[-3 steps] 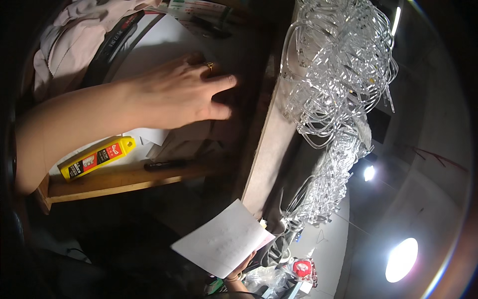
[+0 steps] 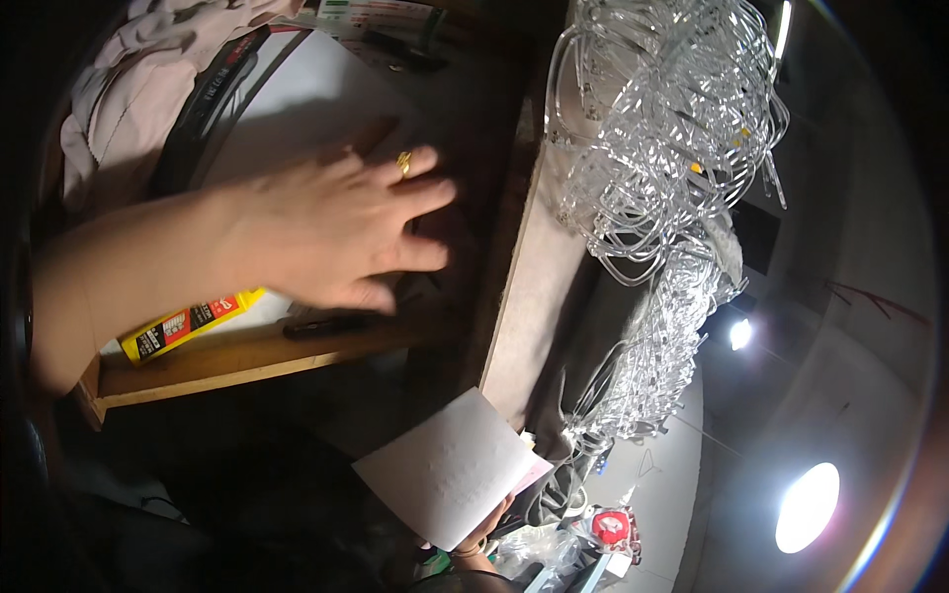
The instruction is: The person uses pliers to trim and shape the arms of a pair of clear eyeglass frames. They repeatedly adjust the frame arms, cut small pieces, and inspect the fit while working at a cluttered table with tools and small parts.
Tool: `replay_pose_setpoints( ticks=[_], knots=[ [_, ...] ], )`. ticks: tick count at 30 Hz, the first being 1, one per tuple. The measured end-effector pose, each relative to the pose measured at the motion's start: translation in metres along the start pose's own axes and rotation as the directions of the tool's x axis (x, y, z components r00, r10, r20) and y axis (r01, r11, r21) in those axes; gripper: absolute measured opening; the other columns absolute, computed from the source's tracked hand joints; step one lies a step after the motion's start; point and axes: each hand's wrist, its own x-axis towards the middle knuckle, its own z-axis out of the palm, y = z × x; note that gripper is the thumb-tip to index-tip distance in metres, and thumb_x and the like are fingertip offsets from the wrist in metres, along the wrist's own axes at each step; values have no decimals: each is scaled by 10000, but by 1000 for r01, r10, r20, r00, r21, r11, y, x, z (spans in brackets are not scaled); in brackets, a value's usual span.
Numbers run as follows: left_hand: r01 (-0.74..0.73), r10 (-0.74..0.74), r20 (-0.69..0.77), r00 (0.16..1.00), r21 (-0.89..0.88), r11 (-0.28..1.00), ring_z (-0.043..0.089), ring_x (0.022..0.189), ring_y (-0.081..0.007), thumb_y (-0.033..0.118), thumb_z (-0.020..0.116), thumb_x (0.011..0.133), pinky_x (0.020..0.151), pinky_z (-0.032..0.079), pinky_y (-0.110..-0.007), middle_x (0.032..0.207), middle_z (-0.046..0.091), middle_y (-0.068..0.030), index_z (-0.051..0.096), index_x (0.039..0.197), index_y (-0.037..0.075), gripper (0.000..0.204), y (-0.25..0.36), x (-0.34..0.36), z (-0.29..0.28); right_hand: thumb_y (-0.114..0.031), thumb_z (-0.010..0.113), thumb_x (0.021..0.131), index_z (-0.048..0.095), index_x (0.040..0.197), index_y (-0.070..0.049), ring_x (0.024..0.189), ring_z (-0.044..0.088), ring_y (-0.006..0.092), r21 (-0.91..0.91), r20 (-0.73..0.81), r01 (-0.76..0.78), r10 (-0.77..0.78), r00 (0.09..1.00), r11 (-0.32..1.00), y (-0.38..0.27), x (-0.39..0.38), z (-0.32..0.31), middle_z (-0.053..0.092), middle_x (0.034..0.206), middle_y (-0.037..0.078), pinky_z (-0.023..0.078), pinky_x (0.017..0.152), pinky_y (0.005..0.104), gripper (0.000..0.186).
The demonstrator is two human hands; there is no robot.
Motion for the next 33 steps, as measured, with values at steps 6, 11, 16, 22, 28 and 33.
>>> replay_pose_setpoints(
  ticks=[6, 11, 16, 22, 28, 33],
  knots=[
    [15, -213, 436, 875, 415, 910, 496, 1109, -229, 282, 594, 764, 1014, 289, -521, 839, 643, -46, 719, 756, 138, 191, 6, 9, -15, -404, 507, 857, 149, 1427, -48, 1357, 162, 342, -39, -25, 69, -70, 997, 997, -17, 11, 1, 128, 1476, 204, 159, 1100, 481, 762],
    [84, -194, 198, 961, 457, 885, 539, 1038, -202, 174, 575, 701, 1009, 287, -494, 779, 644, -22, 717, 729, 128, 153, -8, 1, 2, -376, 473, 885, 188, 1418, -40, 1353, 182, 341, -58, -33, 127, -129, 991, 990, -26, 20, -2, 157, 1468, 201, 167, 1097, 486, 691],
    [116, -171, 110, 979, 390, 913, 530, 1059, -260, 131, 598, 644, 1064, 243, -485, 934, 620, -132, 712, 697, 79, 136, -13, 2, 6, -435, 459, 878, 210, 1412, -31, 1352, 185, 343, -14, -46, 82, -83, 996, 997, -23, 18, -1, 167, 1465, 204, 162, 1097, 489, 714],
    [170, -308, 423, 852, 334, 927, 455, 1178, -331, 213, 657, 672, 1100, 190, -493, 1194, 529, -199, 689, 908, 31, 300, -9, 14, -12, -530, 454, 851, 222, 1408, -22, 1354, 180, 349, 17, -52, 34, -33, 998, 999, -14, 16, 0, 173, 1463, 209, 148, 1097, 495, 788],
    [76, -331, 523, 785, 450, 890, 276, 1330, -309, 497, 609, 731, 1115, 99, -496, 1387, 365, -184, 364, 1367, 73, 802, -7, 13, -8, -614, 465, 811, 242, 1398, -20, 1347, 192, 348, 80, -66, -66, 71, 995, 995, -11, 5, 10, 189, 1454, 207, 145, 1095, 497, 863],
    [100, -208, 184, 961, 472, 876, 209, 1364, -281, 605, 549, 743, 1119, 72, -496, 1427, 323, -163, 341, 1389, 76, 860, -12, 1, 9, -615, 569, 686, 351, 1299, -16, 1256, 322, 351, 366, -236, -127, 223, 946, 922, -34, 18, 13, 299, 1346, 208, 245, 1042, 475, 884]
  ],
)
